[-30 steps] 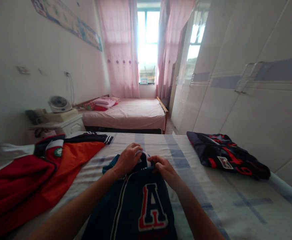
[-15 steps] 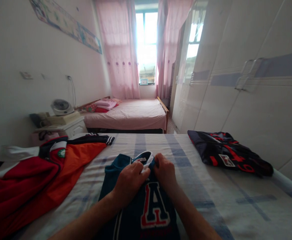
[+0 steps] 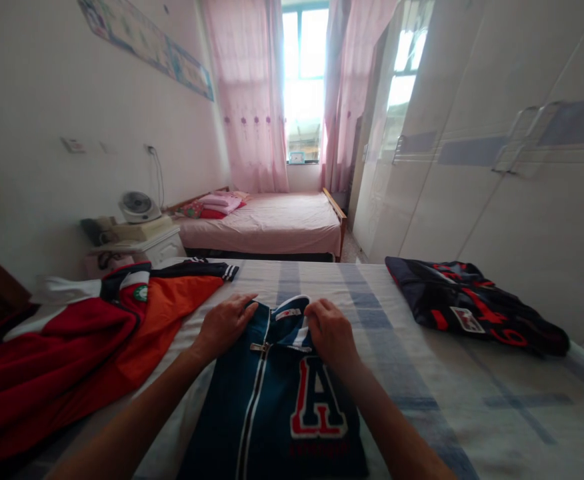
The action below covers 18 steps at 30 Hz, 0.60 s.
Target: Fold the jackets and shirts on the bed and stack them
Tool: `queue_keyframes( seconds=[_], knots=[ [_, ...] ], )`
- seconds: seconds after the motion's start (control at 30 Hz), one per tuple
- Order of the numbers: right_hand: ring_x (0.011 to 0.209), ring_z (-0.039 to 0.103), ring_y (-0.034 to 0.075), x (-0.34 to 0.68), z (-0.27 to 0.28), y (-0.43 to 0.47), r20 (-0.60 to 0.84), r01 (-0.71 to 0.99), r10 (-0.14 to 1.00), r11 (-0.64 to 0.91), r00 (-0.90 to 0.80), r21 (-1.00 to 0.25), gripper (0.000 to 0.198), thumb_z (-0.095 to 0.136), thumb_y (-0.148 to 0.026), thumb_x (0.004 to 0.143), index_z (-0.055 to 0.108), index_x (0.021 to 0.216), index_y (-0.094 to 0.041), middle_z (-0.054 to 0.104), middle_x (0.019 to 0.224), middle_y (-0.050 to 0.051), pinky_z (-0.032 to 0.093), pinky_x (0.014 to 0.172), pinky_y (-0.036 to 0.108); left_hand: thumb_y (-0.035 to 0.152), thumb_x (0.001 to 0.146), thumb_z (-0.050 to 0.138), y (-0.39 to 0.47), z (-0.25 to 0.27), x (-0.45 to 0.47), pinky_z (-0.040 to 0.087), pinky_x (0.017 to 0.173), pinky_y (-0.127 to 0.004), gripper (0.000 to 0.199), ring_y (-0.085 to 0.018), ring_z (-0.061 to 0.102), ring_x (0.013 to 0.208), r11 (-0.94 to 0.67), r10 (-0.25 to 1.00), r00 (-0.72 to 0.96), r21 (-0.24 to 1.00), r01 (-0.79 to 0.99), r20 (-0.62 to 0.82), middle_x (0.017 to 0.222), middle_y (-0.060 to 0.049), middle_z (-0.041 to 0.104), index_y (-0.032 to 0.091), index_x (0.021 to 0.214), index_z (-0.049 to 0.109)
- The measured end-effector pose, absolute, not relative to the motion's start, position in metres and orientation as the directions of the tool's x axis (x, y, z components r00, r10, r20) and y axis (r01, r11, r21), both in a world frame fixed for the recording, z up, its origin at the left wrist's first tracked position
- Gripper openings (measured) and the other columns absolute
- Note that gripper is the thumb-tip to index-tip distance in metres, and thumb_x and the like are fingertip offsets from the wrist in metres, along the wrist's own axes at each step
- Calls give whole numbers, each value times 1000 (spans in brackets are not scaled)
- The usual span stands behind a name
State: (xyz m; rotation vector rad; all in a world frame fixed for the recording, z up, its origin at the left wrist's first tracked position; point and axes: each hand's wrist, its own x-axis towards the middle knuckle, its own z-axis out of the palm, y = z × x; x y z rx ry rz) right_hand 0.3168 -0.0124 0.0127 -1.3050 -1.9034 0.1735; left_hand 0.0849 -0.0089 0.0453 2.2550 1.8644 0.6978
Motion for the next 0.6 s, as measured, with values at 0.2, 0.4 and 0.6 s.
queue_keyframes(
  seconds=[0.2,0.4,0.6],
  knots=[
    [88,52,17,311,4,-16,431,745,878,427,-207,-512,21,40,-10,81,58,77,-21,57,86,2,39,81,29,50,84,47,10,44,79,40,84,-35,33,-27,61,95,-187,982,142,532,826,124,92,-6,70,25,92,67],
    [89,52,17,314,7,-16,425,747,875,439,-231,-498,21,39,-11,83,57,79,-21,57,87,3,40,82,29,58,81,45,8,55,69,42,58,-26,44,-18,59,64,-55,995,99,828,559,-1,63,-1,59,19,67,59],
    [90,53,17,313,9,-16,407,750,883,429,-233,-502,20,40,-12,84,58,79,-20,58,89,3,39,83,30,22,61,73,-1,47,54,43,55,-21,33,-10,56,60,144,980,123,984,107,-157,71,2,59,17,90,58]
  ],
)
